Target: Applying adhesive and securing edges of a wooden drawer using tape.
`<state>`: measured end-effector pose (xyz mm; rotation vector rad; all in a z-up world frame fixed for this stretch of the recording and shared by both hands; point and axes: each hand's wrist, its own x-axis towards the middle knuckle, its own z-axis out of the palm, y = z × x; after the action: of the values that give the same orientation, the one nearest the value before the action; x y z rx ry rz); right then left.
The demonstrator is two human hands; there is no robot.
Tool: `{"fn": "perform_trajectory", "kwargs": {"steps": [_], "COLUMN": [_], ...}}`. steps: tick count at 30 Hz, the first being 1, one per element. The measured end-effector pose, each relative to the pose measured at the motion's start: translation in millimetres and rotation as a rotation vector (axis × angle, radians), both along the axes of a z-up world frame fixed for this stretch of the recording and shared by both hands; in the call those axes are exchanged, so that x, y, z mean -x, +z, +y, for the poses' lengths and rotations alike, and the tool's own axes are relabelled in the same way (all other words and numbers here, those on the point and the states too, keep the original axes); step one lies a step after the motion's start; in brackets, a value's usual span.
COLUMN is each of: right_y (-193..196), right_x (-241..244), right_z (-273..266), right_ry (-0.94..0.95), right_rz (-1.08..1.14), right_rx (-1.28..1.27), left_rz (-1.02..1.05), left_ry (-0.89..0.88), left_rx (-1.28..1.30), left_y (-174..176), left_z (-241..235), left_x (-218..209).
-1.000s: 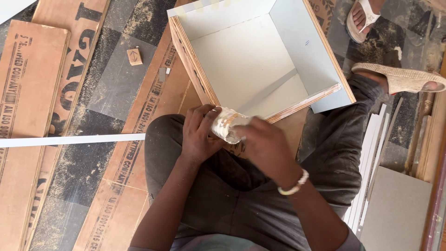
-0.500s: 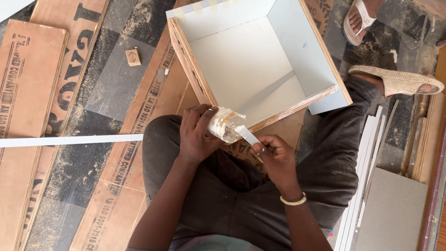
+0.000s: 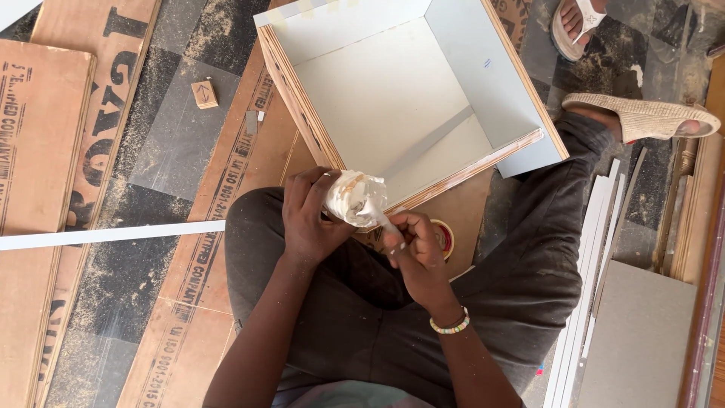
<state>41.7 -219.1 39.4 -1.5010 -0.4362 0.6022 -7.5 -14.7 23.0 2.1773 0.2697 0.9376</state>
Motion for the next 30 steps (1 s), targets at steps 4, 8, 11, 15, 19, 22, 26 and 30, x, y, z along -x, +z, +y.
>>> {"fn": "perform_trajectory", "kwargs": {"steps": [4, 8, 11, 15, 19, 22, 26, 30], "right_y": [-11, 12, 31, 23, 15, 14, -8, -23], "right_x": [-3, -2, 1, 4, -3, -9, -14, -18], "right_z": [-1, 7, 16, 11, -28, -53, -65, -58], "right_ry": [-0.08, -0.18, -0.105, -0.015, -0.071, -0.294, -0.346, -0.375], "right_rz": [-0.014, -0.08, -0.108, -0.094, 0.024, -0.098, -0.568, -0.611], "right_rx": [-0.045, 0.085, 0.043, -0.023, -0.049, 0.181, 0.356, 0.536], "left_rz": [-0.012, -0.008, -0.004, -0.059, -0.09, -0.086, -0.036, -0.031], "left_ry": [0.017, 0.003, 0.009, 0.012, 0.023, 0.099, 0.181, 0.18], "left_rx": [0.021, 0.03, 0.046, 0.04, 0.11, 0.225, 0.244, 0.231], "left_y": [-5, -4, -3, -18, -12, -10, -4, -3], "left_z": [0, 1, 2, 4, 10, 9, 9, 8], "left_x": [0, 0, 0, -2, 2, 1, -2, 0]}}
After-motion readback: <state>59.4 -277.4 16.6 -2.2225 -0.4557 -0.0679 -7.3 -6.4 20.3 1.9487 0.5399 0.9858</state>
